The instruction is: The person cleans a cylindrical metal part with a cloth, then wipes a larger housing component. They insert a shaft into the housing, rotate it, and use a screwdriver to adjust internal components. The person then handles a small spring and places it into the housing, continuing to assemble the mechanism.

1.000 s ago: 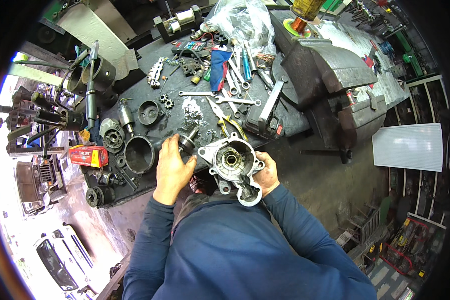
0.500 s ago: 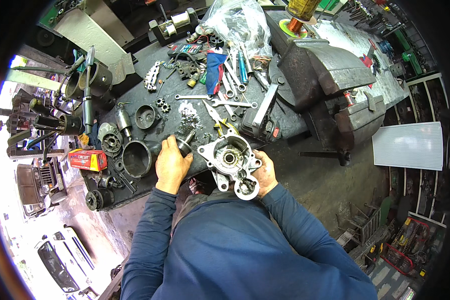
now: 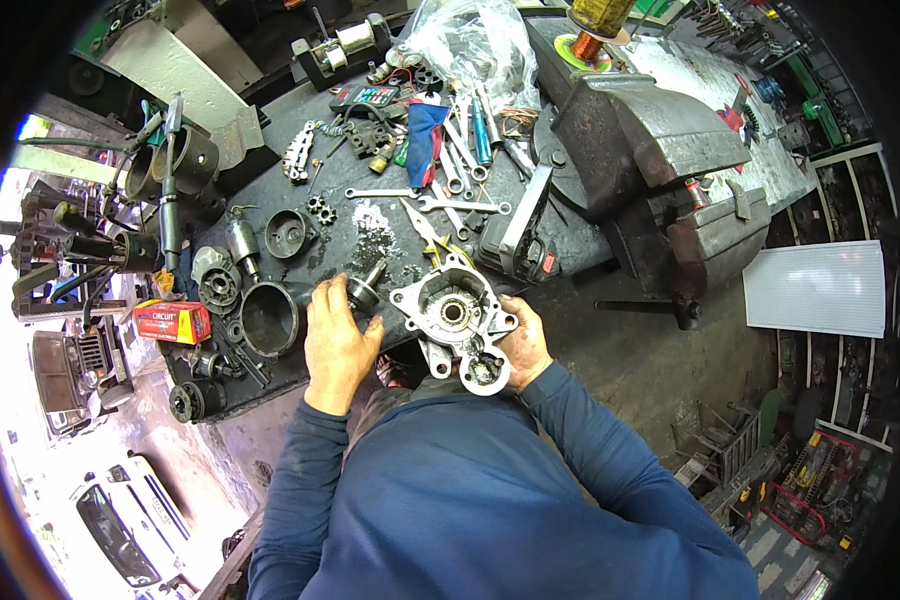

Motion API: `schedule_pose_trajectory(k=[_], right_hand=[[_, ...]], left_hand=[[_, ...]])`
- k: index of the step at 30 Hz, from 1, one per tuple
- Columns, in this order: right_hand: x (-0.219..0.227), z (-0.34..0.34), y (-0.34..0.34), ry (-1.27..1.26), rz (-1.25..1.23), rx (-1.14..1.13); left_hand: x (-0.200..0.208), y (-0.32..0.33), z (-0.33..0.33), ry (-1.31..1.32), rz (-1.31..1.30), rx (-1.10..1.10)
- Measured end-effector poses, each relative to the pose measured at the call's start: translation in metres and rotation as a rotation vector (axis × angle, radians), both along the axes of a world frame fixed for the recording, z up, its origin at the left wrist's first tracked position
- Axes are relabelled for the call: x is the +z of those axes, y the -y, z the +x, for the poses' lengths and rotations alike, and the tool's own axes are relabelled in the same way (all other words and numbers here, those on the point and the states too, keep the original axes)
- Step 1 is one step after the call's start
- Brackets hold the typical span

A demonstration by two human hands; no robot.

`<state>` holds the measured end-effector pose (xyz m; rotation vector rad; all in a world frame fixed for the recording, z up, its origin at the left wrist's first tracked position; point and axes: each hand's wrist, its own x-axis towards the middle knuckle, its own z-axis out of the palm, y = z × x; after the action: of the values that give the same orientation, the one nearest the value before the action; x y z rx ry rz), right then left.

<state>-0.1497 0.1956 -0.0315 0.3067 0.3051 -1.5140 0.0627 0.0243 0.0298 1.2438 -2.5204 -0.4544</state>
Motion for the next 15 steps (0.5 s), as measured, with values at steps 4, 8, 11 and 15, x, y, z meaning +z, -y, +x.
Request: schedule_pose_trajectory(k=[4, 8, 11, 15], right_hand=[[-0.001, 0.002, 0.001, 0.011, -0.079, 0.013], [0.001, 0.004, 0.003, 0.102, -0.121, 0.009], [0.002, 0.005, 0.006, 0.001, -0.050, 0.027], [0.008, 0.011, 0.015, 0.036, -0.201, 0.102]], left_hand=[[0.013, -0.004, 0.000, -0.035, -0.085, -0.057], [0.027, -0.005, 0.001, -0.364, 0.452, 0.043], [0.035, -0.007, 0.006, -0.650, 1.040, 0.170], [0.036, -0.014, 0.013, -0.670, 1.499, 0.240]])
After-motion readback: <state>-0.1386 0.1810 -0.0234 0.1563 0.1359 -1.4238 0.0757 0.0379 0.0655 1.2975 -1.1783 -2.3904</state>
